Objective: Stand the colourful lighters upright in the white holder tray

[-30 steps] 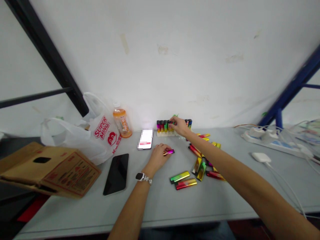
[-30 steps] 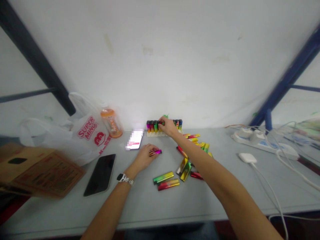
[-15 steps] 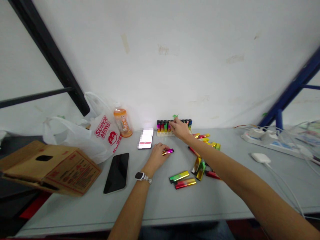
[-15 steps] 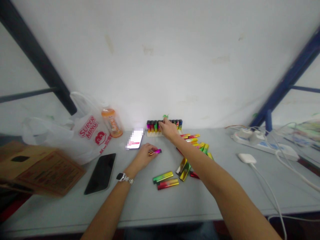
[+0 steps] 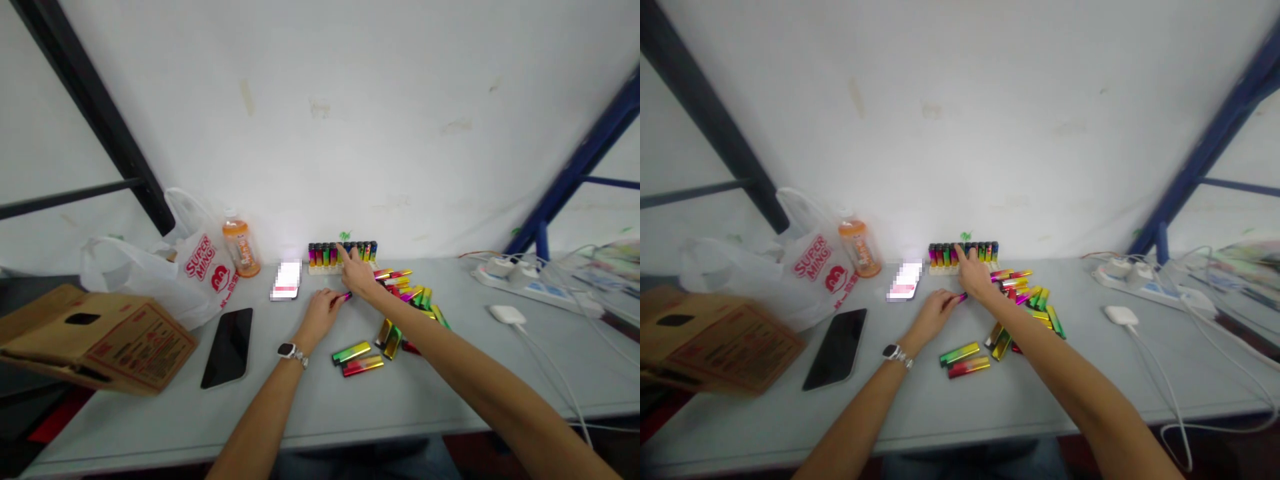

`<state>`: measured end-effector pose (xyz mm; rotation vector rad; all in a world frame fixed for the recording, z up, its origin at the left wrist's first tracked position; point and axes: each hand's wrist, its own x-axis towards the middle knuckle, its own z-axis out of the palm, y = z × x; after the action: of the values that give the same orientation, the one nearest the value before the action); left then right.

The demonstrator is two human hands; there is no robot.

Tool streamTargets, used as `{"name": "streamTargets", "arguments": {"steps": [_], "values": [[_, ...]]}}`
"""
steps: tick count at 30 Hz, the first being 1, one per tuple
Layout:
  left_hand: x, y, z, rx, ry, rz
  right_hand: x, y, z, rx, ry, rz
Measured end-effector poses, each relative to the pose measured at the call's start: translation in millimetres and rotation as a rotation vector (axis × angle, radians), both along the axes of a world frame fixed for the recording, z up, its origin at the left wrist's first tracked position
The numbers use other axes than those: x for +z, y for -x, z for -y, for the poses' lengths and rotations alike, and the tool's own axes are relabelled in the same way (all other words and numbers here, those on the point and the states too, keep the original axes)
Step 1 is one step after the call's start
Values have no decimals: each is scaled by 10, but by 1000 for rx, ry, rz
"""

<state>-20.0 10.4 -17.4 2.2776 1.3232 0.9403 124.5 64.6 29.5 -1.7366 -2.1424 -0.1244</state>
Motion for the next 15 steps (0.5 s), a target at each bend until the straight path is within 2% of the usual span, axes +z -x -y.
{"name": "streamTargets", "arguments": {"steps": [5, 8, 12, 15], "values": [[60, -22, -5, 17, 56, 266, -73, -185, 296, 68, -81, -413], [108, -91, 43, 2, 159, 446, -123, -240, 484, 134, -51, -665], [136, -229, 118, -73, 241, 648, -164, -165, 682, 205, -17, -901], [131, -286, 156, -103, 247, 678, -159, -86, 743, 201, -75, -1068]]}}
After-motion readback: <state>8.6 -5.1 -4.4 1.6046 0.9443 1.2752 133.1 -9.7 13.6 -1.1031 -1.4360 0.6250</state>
